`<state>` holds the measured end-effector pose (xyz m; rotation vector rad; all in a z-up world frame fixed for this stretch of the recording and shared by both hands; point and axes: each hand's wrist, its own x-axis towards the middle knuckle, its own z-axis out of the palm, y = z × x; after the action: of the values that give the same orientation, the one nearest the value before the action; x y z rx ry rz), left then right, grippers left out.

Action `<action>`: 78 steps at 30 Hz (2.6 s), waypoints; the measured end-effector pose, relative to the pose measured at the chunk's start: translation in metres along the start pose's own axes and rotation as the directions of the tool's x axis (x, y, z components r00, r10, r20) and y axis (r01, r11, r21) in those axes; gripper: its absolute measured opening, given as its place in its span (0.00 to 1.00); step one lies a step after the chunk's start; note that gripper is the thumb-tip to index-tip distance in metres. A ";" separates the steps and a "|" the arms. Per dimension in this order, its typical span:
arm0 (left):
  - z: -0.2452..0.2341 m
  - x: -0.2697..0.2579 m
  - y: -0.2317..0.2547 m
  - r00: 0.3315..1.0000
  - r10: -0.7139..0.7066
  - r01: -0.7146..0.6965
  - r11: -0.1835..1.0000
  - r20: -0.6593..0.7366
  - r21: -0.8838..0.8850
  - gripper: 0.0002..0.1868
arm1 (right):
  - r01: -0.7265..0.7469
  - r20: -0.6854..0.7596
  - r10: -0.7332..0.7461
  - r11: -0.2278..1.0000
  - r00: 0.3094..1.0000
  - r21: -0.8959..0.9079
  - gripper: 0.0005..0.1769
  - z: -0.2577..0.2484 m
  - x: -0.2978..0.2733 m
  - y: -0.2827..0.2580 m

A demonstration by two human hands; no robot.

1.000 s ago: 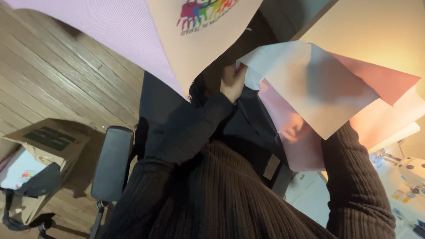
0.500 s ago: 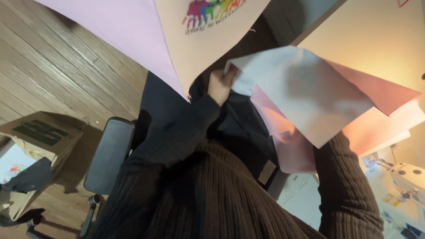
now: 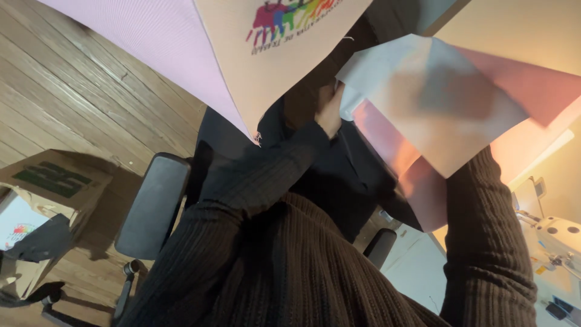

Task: Sewing and assembling a custom leather or vinyl bag using an industrial sewing machine.

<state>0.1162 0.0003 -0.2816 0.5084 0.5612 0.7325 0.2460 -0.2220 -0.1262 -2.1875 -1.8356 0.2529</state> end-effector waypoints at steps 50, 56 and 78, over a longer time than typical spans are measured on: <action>-0.041 0.052 -0.046 0.999 -0.027 0.049 0.788 -0.045 0.614 0.29 | -0.155 -0.310 0.198 0.975 0.930 0.157 0.26 -0.039 0.144 -0.060; -0.003 -0.003 0.057 0.977 -0.168 0.169 0.986 -0.130 0.002 0.25 | -0.180 -0.358 0.241 0.964 0.902 0.194 0.27 -0.043 0.191 -0.068; -0.018 0.016 0.062 0.953 -0.264 0.281 0.590 -0.147 0.757 0.44 | -0.228 -0.390 0.469 0.821 0.792 0.523 0.26 -0.046 0.225 -0.027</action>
<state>0.0858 0.0559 -0.2622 1.1955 0.9582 0.1500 0.2753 -0.0015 -0.0646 -1.9922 -0.9470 0.1386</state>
